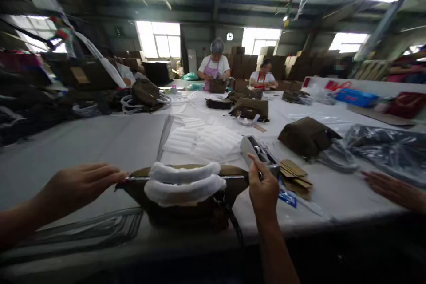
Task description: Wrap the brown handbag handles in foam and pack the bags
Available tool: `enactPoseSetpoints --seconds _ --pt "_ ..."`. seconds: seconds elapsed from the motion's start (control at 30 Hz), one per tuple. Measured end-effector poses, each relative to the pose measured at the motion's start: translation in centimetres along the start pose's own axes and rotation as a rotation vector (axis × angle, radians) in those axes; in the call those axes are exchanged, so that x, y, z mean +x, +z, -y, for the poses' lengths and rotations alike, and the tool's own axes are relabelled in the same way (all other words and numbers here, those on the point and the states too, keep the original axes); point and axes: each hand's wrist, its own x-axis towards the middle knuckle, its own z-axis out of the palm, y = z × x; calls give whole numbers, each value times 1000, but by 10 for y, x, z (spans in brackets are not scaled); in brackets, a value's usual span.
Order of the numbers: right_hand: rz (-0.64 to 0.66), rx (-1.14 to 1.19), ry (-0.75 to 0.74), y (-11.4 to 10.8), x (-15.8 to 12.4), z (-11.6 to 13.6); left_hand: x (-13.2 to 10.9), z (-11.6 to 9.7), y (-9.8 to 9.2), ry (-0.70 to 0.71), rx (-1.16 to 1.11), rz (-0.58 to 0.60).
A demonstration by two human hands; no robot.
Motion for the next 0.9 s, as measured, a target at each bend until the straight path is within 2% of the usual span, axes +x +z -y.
enactPoseSetpoints --seconds 0.13,0.23,0.3,0.4,0.5,0.6,0.67,0.73,0.83,0.9 --pt "55 3 34 13 4 5 6 1 9 -258 -89 43" --pt "107 -117 21 5 -3 13 11 0 9 -448 -342 91" --pt "36 -195 -100 -4 -16 21 13 -3 7 -542 -523 96" --pt "-67 -187 -376 -12 -42 36 13 -8 5 -681 -695 72" --pt "-11 -138 -647 -8 -62 51 9 -13 1 -869 -789 66" --pt "-9 -156 -823 2 -70 60 8 -27 -10 -1016 -802 -80" --pt "-37 -118 -854 9 -72 63 13 -45 -22 -971 -732 -248" --pt "-54 -69 -828 13 -72 67 23 -65 -34 -791 -638 -381" --pt "-47 -21 -797 18 -73 73 48 -89 -44 -481 -545 -459" --pt "-7 19 -797 19 -73 76 67 -97 -45 -385 -490 -491"
